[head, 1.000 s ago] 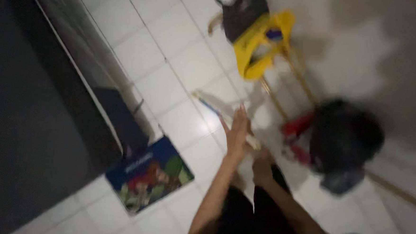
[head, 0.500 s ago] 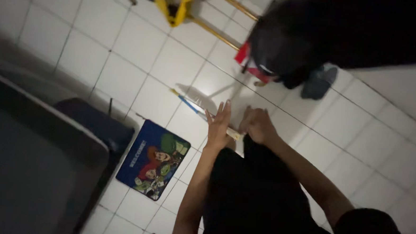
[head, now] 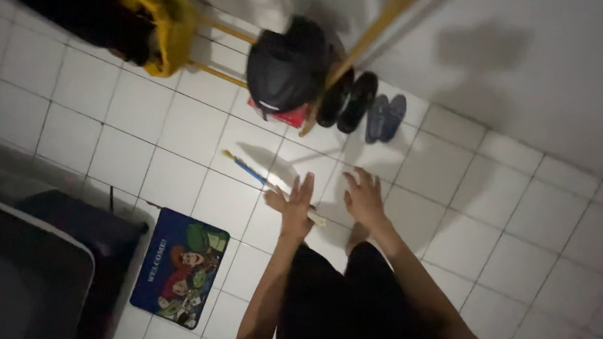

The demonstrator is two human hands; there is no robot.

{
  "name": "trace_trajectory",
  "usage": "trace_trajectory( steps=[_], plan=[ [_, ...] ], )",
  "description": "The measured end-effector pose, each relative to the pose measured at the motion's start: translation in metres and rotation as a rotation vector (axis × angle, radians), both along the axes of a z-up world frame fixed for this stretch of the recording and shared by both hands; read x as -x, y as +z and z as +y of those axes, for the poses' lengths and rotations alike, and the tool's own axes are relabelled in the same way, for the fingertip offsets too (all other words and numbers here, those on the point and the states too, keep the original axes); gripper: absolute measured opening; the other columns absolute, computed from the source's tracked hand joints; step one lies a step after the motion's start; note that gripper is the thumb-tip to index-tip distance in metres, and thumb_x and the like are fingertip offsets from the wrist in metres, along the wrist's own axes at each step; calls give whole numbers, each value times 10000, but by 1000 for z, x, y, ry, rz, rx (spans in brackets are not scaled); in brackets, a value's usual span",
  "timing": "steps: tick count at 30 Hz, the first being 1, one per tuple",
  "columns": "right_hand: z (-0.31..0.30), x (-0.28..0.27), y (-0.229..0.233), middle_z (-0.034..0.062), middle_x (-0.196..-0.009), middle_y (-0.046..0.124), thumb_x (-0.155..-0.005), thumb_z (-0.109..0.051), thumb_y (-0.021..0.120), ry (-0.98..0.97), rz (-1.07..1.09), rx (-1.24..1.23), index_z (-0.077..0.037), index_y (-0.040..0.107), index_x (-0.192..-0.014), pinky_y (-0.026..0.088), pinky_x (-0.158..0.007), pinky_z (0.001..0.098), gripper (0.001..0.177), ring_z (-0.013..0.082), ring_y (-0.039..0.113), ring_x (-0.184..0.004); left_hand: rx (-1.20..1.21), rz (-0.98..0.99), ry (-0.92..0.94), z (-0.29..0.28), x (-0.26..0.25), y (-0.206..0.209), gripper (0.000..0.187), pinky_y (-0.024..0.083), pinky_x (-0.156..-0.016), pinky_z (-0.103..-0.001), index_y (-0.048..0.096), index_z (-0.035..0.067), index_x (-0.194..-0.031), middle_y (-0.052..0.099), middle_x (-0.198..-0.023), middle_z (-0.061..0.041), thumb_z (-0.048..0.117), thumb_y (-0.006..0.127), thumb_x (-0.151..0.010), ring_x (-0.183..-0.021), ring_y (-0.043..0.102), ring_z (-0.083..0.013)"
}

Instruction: The person sweeps the floor with a broom, moving items such as a floor mat, shoes, and a bag to sweep under them, and eventually opens a door while holding the broom.

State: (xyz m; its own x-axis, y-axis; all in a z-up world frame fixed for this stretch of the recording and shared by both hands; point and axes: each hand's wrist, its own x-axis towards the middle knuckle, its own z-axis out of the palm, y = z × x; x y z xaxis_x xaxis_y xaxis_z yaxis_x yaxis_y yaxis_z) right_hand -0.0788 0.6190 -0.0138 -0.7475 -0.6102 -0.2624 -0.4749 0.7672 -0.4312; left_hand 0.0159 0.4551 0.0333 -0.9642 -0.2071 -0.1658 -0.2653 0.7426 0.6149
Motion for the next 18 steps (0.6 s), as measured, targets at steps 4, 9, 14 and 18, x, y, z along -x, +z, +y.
trace_trajectory(
  steps=[4,9,14,18],
  plan=[
    [69,13,-67,175,-1301,373,-755,-174,578,-184,-84,-69,-84,460,-1216,284,-996,515,484,336,359,-1200,68,-127,27,25,-2,-41,970,260,-1028,-510,252,161,-1389,392,-1386,-88,-84,637,-533,-1268,360,-293],
    [113,54,-242,145,-1335,357,-757,-170,572,-271,-233,-319,-136,447,-1251,328,-962,523,510,302,364,-1216,-262,-176,10,35,13,-134,850,515,-845,-358,326,172,-1324,436,-1337,-87,-62,633,-567,-1145,498,-256],
    [113,132,-452,128,-1400,304,-765,-111,476,-260,-260,-409,-212,369,-1344,357,-955,515,597,291,322,-1267,-40,-175,-127,83,66,-248,845,434,-841,-404,353,112,-1297,543,-1136,-115,-57,662,-529,-882,570,-296],
    [107,173,-547,114,-1409,266,-740,-174,532,-213,-294,-474,-228,339,-1346,293,-972,555,638,319,241,-1283,-21,1,-44,97,114,-347,855,473,-746,-399,351,62,-1279,547,-1072,-156,-66,642,-485,-857,569,-332]
  ],
)
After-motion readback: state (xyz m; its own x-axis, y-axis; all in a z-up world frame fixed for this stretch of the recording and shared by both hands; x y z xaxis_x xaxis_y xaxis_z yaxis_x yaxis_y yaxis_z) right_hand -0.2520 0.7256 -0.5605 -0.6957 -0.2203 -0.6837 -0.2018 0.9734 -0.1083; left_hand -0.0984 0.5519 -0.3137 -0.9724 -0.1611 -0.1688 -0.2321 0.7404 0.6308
